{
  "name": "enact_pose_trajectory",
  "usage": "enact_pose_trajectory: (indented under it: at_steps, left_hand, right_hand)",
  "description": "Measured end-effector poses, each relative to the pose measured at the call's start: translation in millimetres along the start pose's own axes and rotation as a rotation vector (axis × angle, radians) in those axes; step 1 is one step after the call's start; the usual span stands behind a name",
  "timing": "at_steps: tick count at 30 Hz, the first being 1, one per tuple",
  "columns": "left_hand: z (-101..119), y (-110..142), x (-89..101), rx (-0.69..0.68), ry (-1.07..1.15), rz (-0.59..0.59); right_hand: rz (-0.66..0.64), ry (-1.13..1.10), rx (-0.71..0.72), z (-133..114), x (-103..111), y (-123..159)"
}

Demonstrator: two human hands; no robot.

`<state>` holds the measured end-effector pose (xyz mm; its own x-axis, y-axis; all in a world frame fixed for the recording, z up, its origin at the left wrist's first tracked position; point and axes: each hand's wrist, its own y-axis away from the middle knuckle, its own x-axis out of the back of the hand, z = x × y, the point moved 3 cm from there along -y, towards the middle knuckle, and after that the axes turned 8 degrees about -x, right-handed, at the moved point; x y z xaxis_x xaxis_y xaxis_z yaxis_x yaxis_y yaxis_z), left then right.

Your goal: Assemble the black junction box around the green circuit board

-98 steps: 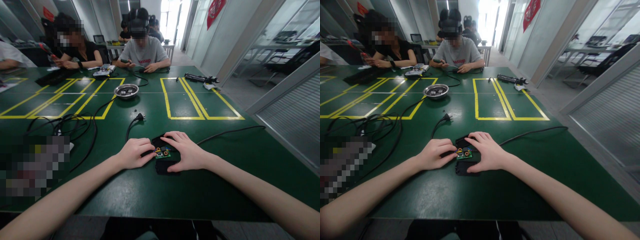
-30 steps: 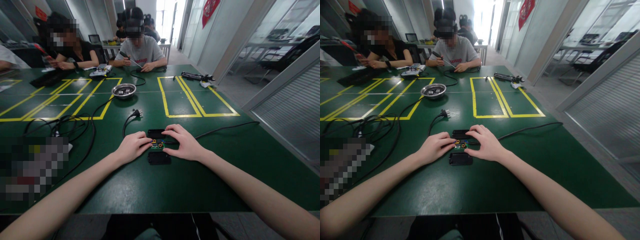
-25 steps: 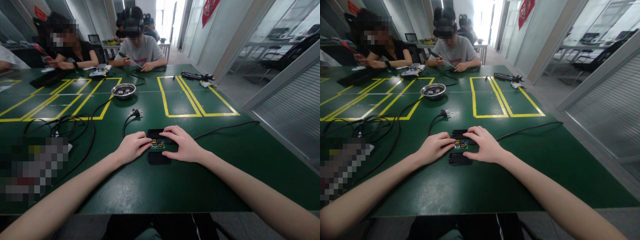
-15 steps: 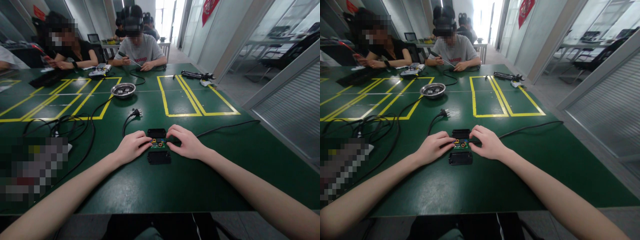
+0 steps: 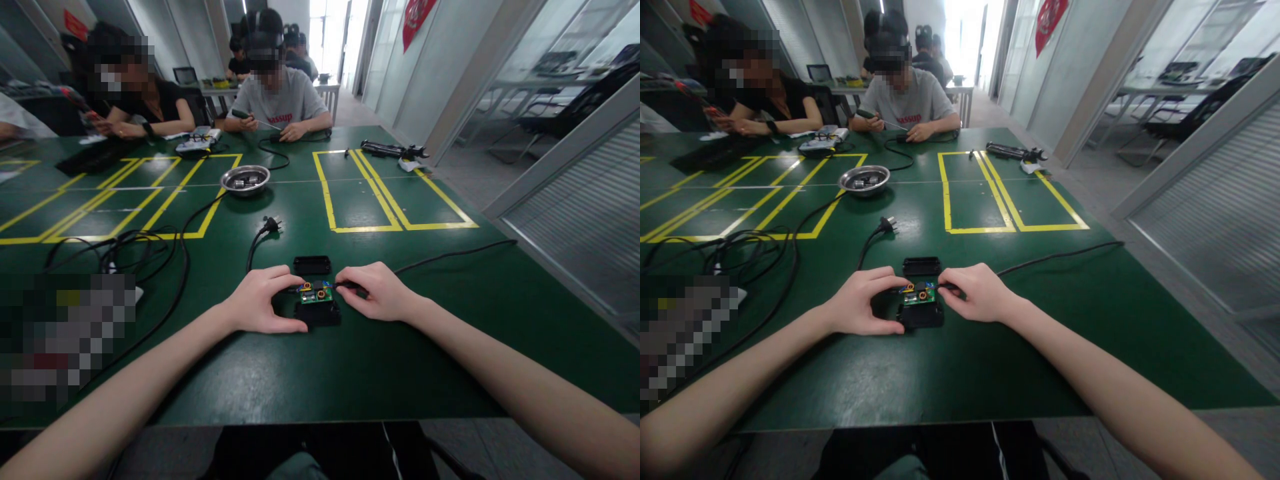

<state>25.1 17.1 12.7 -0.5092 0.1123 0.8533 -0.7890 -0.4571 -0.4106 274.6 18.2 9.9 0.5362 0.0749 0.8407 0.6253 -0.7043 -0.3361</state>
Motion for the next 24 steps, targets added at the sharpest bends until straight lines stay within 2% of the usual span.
enact_pose_trajectory:
  at_steps: [5, 9, 15, 24]
  left_hand:
    - [1.4, -0.3, -6.7, 0.02, -0.057, -0.079]
    - [0.0, -0.3, -9.3, 0.046, -0.067, -0.062]
    - [-1.7, -0.7, -8.5, 0.12, -0.111, -0.053]
    - [-0.5, -0.1, -6.8, 0.099, -0.096, -0.066]
  right_hand:
    - [-0.013, -0.008, 0.056, -7.3, 0.8, 2.7]
    - [0.021, -0.02, 0.086, -10.6, -1.2, 2.7]
    - [0.017, -0.019, 0.035, -8.8, -3.4, 1.5]
    - [0.014, -0.009, -0.005, -6.9, -0.9, 0.5]
